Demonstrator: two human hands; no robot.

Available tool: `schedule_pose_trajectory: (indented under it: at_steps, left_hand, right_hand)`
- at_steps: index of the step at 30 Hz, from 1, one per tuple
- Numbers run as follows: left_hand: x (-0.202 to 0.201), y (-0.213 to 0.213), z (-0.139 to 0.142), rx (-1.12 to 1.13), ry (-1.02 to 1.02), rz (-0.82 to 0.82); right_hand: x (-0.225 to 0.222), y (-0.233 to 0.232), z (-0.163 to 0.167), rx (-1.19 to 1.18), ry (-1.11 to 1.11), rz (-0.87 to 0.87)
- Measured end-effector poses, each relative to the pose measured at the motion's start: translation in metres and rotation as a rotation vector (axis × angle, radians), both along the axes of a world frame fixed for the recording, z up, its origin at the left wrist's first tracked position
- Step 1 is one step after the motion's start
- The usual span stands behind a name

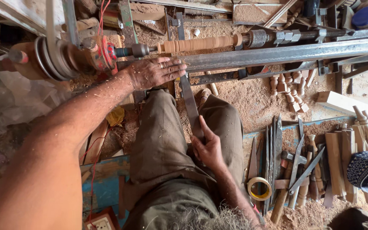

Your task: The person uses a chisel to shape a cylindrical wooden blank mounted on a lathe. They repeatedly apply the tool to the spinning wood, removing shavings and forming a tapered profile. The person occasionally pauses to reposition the tool or clear debris.

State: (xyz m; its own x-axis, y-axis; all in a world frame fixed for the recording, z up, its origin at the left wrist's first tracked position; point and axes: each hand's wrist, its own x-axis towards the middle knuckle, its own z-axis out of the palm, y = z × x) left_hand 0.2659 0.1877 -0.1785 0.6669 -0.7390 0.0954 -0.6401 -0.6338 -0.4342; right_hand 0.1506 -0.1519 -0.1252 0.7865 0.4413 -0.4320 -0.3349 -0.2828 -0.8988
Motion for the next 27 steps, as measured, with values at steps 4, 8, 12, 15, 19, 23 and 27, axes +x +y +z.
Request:
schedule_pose_trajectory:
  at_steps: [4,8,12,15,19,23,27]
  left_hand:
    - [0.002,-0.004,0.001,-0.054,0.051,-0.022]
    - [0.003,-0.007,0.002,-0.029,0.03,-0.001]
    - [0.004,-0.006,0.003,-0.069,0.035,0.001]
    - [0.004,-0.005,0.004,-0.111,0.063,-0.009]
    - [0.004,-0.006,0.004,-0.142,0.088,-0.005]
    - [0.003,-0.007,0.002,-0.046,0.012,0.014]
    - [0.002,-0.007,0.001,-0.047,0.002,0.033]
  right_hand:
    - [-0.016,0.01,-0.007,-0.038,-0.034,-0.07]
    - [-0.015,0.015,-0.013,0.032,-0.018,-0.092]
    - [-0.01,0.013,-0.01,0.069,-0.006,-0.079]
    - [-0.007,0.013,-0.008,0.098,0.044,-0.097]
    - [-0.001,0.009,-0.007,0.065,0.051,-0.074]
    - [0.006,0.002,-0.008,0.031,0.041,-0.019]
    - [0.011,-0.001,-0.007,0.019,0.066,-0.002]
